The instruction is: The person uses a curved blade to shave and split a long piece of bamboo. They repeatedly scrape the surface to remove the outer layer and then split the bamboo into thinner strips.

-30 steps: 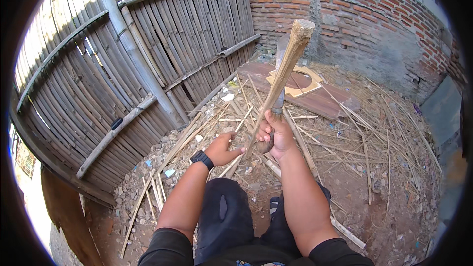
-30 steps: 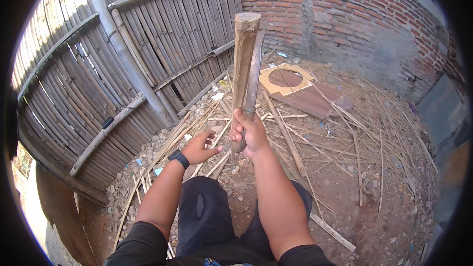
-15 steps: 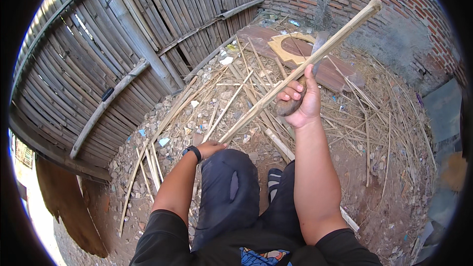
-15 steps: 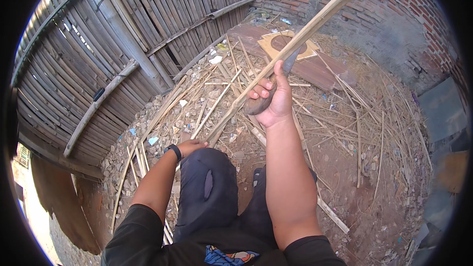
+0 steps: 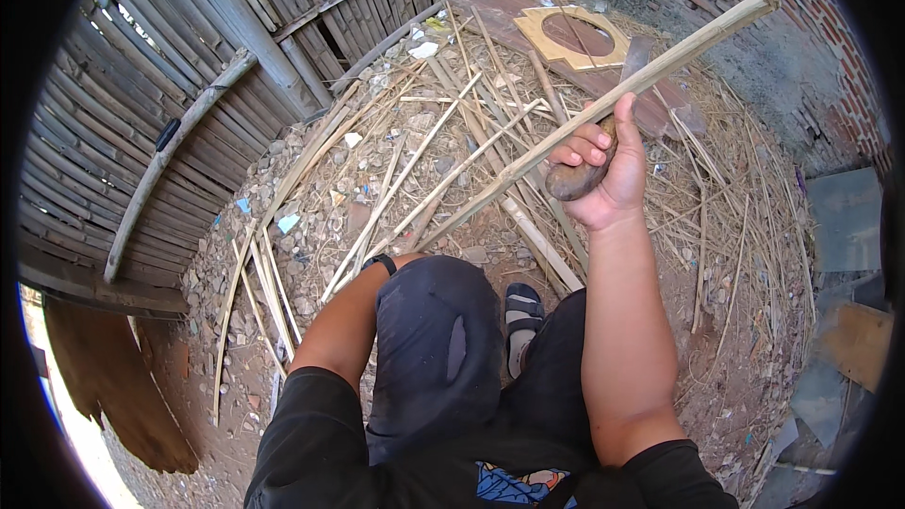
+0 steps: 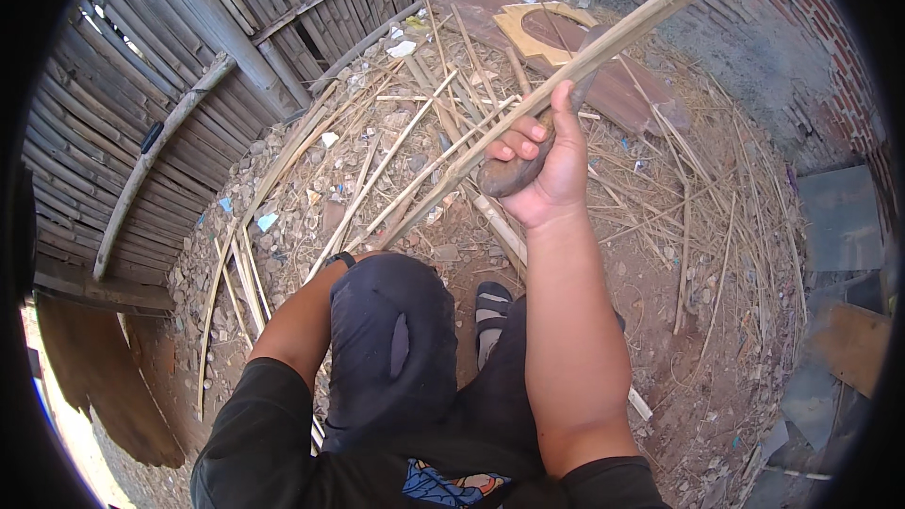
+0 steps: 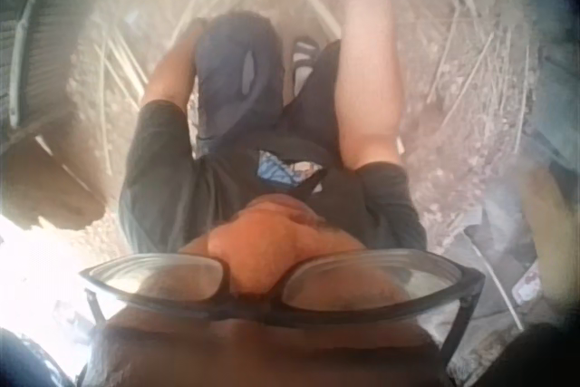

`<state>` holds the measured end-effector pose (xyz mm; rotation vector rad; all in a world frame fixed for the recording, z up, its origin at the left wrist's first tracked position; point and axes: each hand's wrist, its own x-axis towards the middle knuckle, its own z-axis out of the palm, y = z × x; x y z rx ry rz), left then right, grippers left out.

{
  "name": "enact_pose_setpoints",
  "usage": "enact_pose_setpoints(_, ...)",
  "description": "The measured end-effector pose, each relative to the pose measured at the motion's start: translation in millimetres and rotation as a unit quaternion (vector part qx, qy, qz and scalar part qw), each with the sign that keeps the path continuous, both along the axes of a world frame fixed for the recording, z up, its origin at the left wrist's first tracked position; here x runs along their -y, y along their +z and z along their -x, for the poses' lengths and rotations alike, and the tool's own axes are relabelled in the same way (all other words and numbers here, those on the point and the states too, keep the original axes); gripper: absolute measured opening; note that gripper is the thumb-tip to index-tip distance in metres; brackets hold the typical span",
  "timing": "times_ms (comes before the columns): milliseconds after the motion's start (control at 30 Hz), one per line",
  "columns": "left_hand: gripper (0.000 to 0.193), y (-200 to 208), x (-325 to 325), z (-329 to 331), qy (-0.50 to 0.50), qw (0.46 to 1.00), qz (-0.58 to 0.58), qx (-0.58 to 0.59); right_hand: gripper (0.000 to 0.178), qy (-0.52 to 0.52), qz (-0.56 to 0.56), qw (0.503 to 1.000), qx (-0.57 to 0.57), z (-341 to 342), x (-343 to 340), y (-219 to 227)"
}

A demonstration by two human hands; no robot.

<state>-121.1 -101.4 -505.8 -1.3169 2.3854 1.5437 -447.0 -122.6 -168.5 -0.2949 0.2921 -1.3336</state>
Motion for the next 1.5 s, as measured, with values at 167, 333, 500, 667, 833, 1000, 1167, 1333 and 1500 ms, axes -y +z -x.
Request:
enact_pose_setpoints(167, 0.063, 22, -1, 1, 0.357, 0.870, -0.207, -0.270, 0.040, 0.011, 0.047, 0.999, 0.008, -2, -3, 6)
enact_pose_setpoints(333, 0.084, 154, 7, -10, 0.514, 0.552, -0.140, -0.641, 0.047, -0.006, 0.083, 0.993, 0.087, 15, -2, 5)
enact_pose_setpoints(500, 0.064, 301, 44, -66, 0.468, 0.385, 0.153, -0.781, 0.048, -0.016, 0.091, 0.981, 0.170, 3, 4, 7)
enact_pose_setpoints(667, 0.048, 446, 37, -84, 0.381, 0.370, 0.259, -0.807, 0.045, -0.076, -0.088, 0.993, -0.004, 2, 5, -31)
enact_pose_setpoints(833, 0.028, 513, -4, -57, 0.394, 0.459, 0.387, -0.696, 0.034, -0.016, -0.335, 0.906, -0.258, 0, 1, -133)
enact_pose_setpoints(1000, 0.024, 491, -35, -4, 0.438, 0.466, 0.494, -0.589, 0.018, -0.039, -0.399, 0.840, -0.366, 7, 10, -182)
enact_pose_setpoints(1167, 0.034, 438, -16, 21, 0.503, 0.459, 0.518, -0.518, 0.025, -0.060, -0.382, 0.827, -0.408, -1, 19, -197)
enact_pose_setpoints(1333, 0.032, 401, 12, 15, 0.533, 0.479, 0.498, -0.488, 0.024, -0.069, -0.343, 0.814, -0.464, -71, 25, -224)
enact_pose_setpoints(1500, 0.029, 378, 29, -13, 0.531, 0.482, 0.508, -0.477, 0.029, -0.023, -0.226, 0.801, -0.553, -134, -6, -299)
